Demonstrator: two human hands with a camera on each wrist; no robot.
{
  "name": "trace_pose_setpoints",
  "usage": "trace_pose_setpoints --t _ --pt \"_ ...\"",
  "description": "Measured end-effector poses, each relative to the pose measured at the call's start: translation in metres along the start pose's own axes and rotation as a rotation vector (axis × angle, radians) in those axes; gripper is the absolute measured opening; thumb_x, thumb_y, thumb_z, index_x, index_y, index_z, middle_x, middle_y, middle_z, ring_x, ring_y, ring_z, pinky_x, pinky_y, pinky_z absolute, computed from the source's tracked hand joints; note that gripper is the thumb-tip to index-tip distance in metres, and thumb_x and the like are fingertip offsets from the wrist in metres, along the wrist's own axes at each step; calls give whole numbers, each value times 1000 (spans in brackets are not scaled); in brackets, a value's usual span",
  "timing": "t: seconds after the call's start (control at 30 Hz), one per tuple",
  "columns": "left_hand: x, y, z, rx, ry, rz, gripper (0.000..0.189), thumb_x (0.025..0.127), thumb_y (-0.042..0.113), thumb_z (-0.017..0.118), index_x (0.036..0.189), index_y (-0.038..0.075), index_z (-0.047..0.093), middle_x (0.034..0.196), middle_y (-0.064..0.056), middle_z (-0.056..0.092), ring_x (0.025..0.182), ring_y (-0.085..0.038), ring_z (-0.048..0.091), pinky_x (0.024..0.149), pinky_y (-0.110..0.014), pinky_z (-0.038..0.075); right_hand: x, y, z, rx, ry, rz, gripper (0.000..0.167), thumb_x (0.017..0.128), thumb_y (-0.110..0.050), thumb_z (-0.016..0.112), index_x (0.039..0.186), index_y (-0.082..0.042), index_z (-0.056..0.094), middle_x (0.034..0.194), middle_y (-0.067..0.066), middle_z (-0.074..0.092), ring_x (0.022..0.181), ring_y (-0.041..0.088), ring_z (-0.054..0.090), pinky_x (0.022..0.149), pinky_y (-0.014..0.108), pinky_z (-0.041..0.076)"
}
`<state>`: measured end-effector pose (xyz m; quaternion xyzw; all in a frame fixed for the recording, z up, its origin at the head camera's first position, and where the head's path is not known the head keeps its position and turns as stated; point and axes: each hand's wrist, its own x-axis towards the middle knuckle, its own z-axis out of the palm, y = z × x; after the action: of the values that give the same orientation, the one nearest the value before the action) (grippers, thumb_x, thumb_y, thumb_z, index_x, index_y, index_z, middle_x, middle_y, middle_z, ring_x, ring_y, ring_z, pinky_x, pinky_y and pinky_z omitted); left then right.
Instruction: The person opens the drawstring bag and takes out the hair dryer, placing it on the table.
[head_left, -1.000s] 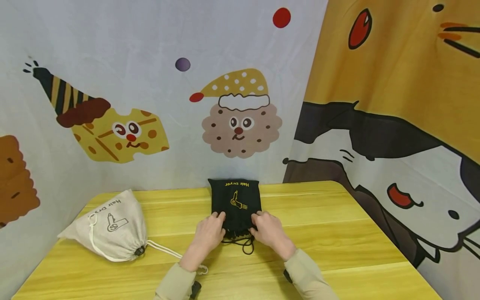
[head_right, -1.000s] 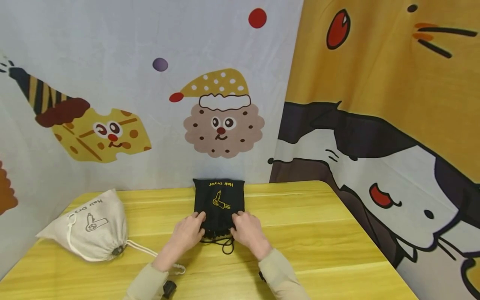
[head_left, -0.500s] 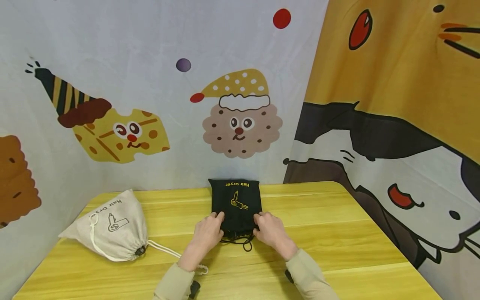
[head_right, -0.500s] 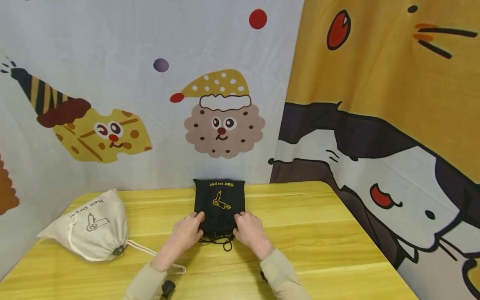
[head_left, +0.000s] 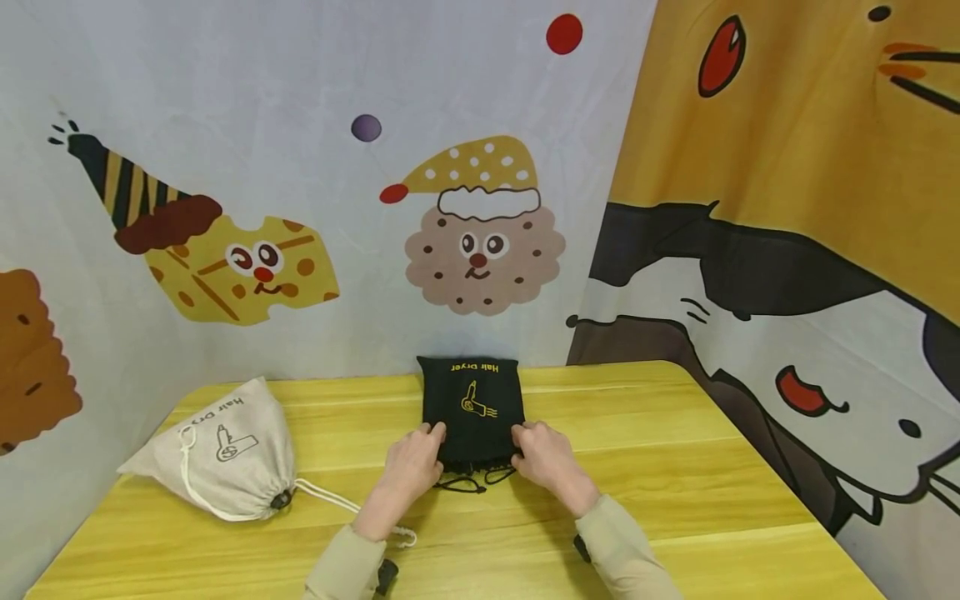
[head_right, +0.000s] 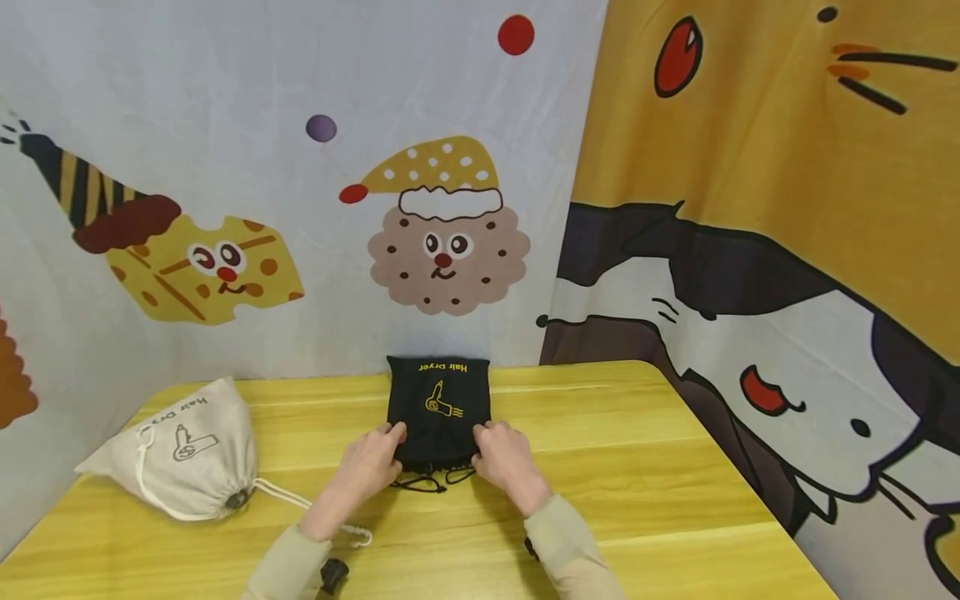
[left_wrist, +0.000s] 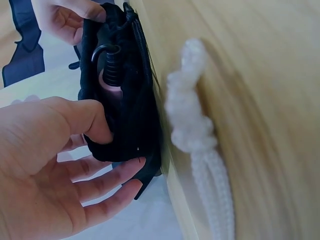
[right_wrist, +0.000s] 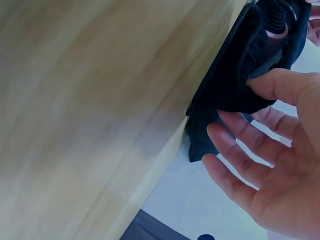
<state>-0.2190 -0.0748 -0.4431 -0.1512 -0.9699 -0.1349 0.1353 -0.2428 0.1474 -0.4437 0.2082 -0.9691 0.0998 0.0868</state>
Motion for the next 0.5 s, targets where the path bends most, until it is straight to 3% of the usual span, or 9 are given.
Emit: trace_pose_setpoints --t 0.23,0.5 --pt "0 1 -2 -4 -43 -13 28 71 0 71 92 9 56 80 -6 56 62 -21 54 46 -30 42 -2 1 -2 9 -4 0 19 75 -8 68 75 -13 50 68 -1 48 60 13 40 49 27 34" --pt "0 2 -2 25 -1 -15 25 73 6 75 89 10 56 78 -6 57 62 -21 56 47 -31 44 -3 1 -1 -27 42 -17 18 75 -9 71 76 -12 53 69 -1 52 60 14 48 48 29 39"
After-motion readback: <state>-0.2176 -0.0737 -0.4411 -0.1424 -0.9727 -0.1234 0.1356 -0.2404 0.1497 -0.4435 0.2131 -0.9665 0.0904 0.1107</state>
